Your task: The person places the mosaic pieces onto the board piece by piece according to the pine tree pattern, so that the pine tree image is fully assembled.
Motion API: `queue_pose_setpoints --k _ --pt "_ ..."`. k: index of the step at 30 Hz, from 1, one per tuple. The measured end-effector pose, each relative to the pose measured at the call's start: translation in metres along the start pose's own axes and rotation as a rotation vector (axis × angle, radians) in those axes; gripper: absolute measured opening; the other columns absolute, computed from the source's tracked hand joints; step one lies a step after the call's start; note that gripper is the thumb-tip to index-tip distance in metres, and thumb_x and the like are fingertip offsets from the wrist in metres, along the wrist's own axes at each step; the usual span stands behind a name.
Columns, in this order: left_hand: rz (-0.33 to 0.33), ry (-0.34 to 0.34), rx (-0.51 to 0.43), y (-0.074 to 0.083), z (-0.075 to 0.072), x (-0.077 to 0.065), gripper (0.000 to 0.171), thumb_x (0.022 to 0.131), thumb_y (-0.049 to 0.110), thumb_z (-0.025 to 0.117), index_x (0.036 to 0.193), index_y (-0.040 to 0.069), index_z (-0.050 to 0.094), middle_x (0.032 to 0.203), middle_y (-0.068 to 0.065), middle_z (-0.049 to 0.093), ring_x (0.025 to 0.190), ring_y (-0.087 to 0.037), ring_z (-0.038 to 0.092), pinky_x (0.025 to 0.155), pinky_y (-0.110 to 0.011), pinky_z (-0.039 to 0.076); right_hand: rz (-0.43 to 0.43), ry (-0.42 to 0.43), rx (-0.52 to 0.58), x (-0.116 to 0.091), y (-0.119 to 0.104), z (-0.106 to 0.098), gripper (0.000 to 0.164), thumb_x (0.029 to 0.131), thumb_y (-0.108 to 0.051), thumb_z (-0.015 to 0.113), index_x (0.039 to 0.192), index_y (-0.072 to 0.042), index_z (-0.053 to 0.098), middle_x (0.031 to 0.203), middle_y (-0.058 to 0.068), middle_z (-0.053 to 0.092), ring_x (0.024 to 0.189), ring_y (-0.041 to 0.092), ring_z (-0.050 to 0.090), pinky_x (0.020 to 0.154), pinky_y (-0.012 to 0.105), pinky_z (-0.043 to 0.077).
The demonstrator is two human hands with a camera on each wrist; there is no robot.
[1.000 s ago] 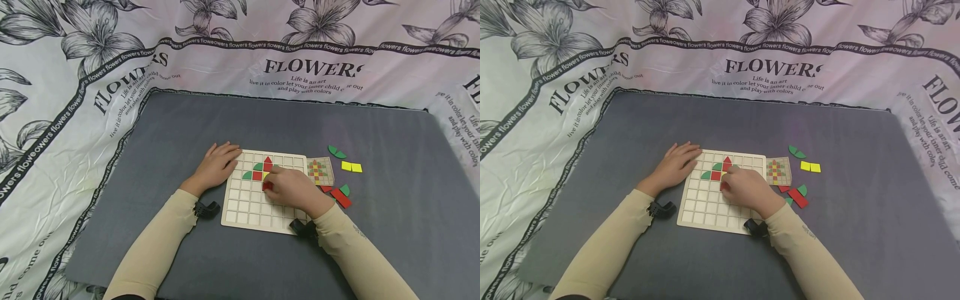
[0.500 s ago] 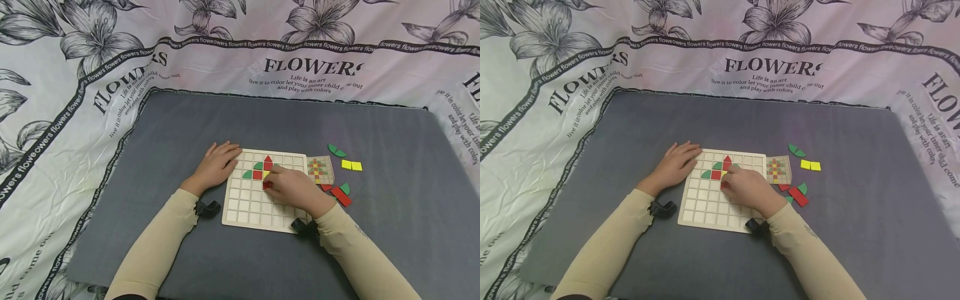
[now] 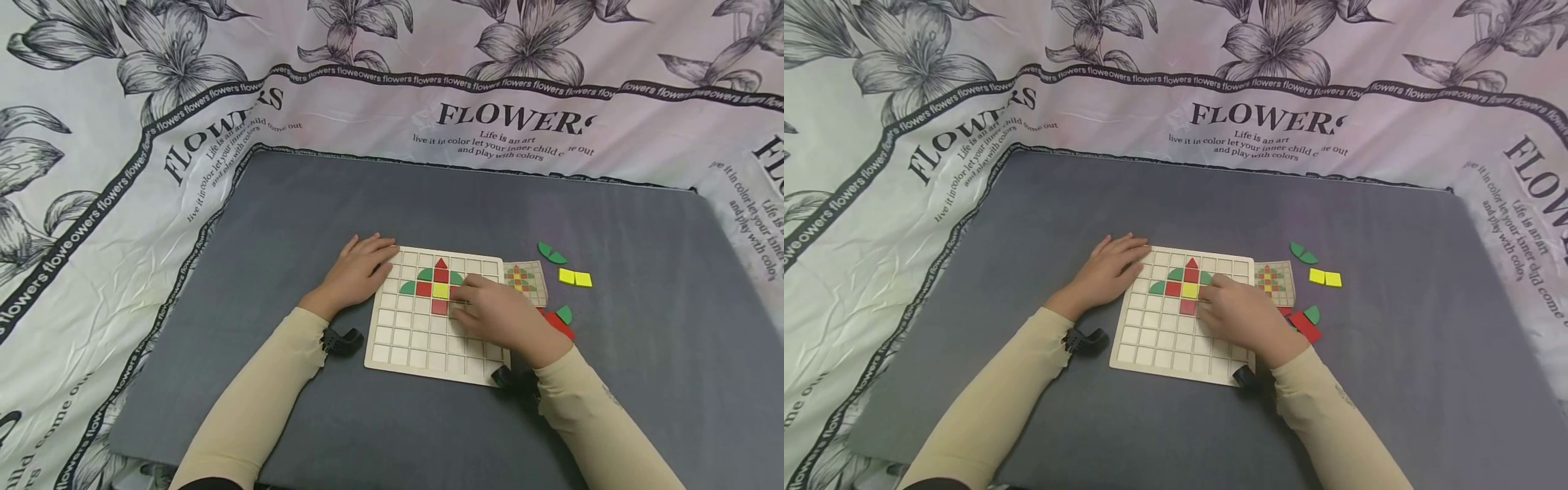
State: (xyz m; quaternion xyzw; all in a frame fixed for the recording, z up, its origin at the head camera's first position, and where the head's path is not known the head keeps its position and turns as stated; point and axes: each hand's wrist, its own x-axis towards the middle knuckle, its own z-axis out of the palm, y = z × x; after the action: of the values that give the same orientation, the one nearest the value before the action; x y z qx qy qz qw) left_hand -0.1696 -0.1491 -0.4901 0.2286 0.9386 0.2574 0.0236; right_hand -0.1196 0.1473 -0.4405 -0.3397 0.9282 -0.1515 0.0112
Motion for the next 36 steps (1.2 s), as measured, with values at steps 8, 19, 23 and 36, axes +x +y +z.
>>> queue_pose_setpoints --k 8,19,23,36 --pt "0.001 0.005 0.002 -0.003 0.002 0.0 0.046 0.114 0.032 0.047 0.157 0.02 0.053 0.165 -0.002 0.045 0.16 -0.025 0.026 0.133 -0.051 0.004 0.053 -0.007 -0.01 -0.017 0.014 -0.008 0.012 0.094 -0.015 0.075 0.103 -0.009 0.08 0.097 0.003 0.07 0.079 0.015 0.065 0.069 0.037 0.059" --pt "0.0 0.003 0.012 -0.004 0.003 0.0 0.046 0.114 0.032 0.046 0.157 0.02 0.053 0.164 -0.002 0.045 0.16 -0.025 0.026 0.133 -0.051 0.004 0.14 0.0 -0.001 -0.038 0.03 -0.02 0.013 0.092 -0.013 0.078 0.103 -0.007 0.079 0.096 0.003 0.072 0.082 0.017 0.065 0.071 0.043 0.058" --pt "-0.003 -0.008 0.001 -0.002 0.002 0.001 0.046 0.114 0.032 0.045 0.158 0.02 0.052 0.165 -0.002 0.044 0.16 -0.025 0.025 0.133 -0.05 0.003 0.162 0.017 0.002 -0.046 0.038 -0.022 0.012 0.091 -0.01 0.075 0.102 -0.008 0.079 0.099 0.005 0.072 0.083 0.017 0.066 0.071 0.042 0.058" --pt "-0.01 0.0 0.0 -0.001 0.002 0.001 0.046 0.114 0.032 0.046 0.157 0.02 0.052 0.165 -0.002 0.045 0.16 -0.025 0.026 0.133 -0.049 0.003 0.263 -0.023 -0.045 -0.062 0.057 -0.029 0.019 0.085 -0.01 0.077 0.103 -0.006 0.078 0.094 0.006 0.066 0.077 0.017 0.057 0.067 0.04 0.052"
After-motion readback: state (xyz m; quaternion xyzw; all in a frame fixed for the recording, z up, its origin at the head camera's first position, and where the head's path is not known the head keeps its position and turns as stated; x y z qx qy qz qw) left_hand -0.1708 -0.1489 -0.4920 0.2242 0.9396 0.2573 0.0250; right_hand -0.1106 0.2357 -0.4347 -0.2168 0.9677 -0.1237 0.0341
